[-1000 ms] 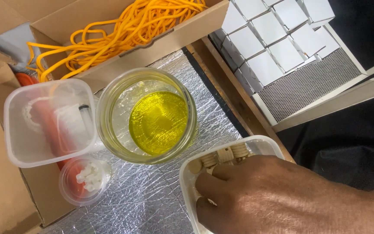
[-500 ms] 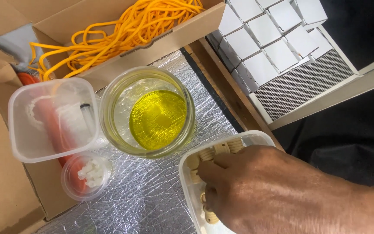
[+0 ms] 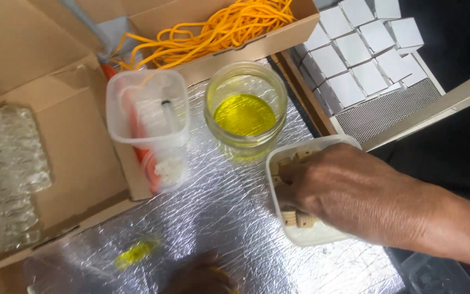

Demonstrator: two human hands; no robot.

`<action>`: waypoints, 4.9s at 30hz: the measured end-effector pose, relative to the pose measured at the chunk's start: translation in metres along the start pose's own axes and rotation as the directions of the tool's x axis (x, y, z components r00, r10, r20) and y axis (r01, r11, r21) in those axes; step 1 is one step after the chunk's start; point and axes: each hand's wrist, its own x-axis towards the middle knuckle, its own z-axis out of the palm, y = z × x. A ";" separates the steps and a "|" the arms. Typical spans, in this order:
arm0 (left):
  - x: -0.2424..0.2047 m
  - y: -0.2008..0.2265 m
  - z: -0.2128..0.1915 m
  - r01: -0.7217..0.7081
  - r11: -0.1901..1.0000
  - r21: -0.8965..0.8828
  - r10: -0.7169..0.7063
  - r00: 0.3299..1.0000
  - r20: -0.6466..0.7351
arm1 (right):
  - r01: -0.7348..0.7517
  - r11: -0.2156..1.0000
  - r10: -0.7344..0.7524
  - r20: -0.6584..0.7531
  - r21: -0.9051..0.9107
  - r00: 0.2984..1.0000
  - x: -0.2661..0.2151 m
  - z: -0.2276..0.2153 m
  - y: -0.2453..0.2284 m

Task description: Assembling perfume bottle components by threading cords through caps, folding packaging boxes, and cleaning bottles.

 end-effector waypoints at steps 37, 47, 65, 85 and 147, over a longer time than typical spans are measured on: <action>0.218 0.170 -0.176 0.049 0.636 -0.770 -0.382 0.887 -0.259 | 0.294 0.447 0.556 -0.520 0.845 0.649 0.026 0.078 -0.134; 0.215 0.171 -0.177 -0.071 0.643 -0.763 -0.322 0.879 -0.352 | 0.294 0.422 0.592 -0.506 0.858 0.627 0.032 0.077 -0.142; 0.215 0.168 -0.178 -0.067 0.645 -0.761 -0.286 0.903 -0.321 | 0.227 0.452 0.584 -0.478 0.863 0.656 0.033 0.079 -0.139; 0.210 0.169 -0.168 -0.104 0.508 -0.855 -0.267 0.925 -0.270 | -0.053 0.868 0.396 -0.625 0.493 0.672 0.025 0.034 -0.177; 0.223 0.139 -0.153 0.012 0.299 -0.954 -0.054 0.999 -0.005 | 0.010 0.849 0.452 -0.735 0.528 0.505 0.013 0.051 -0.195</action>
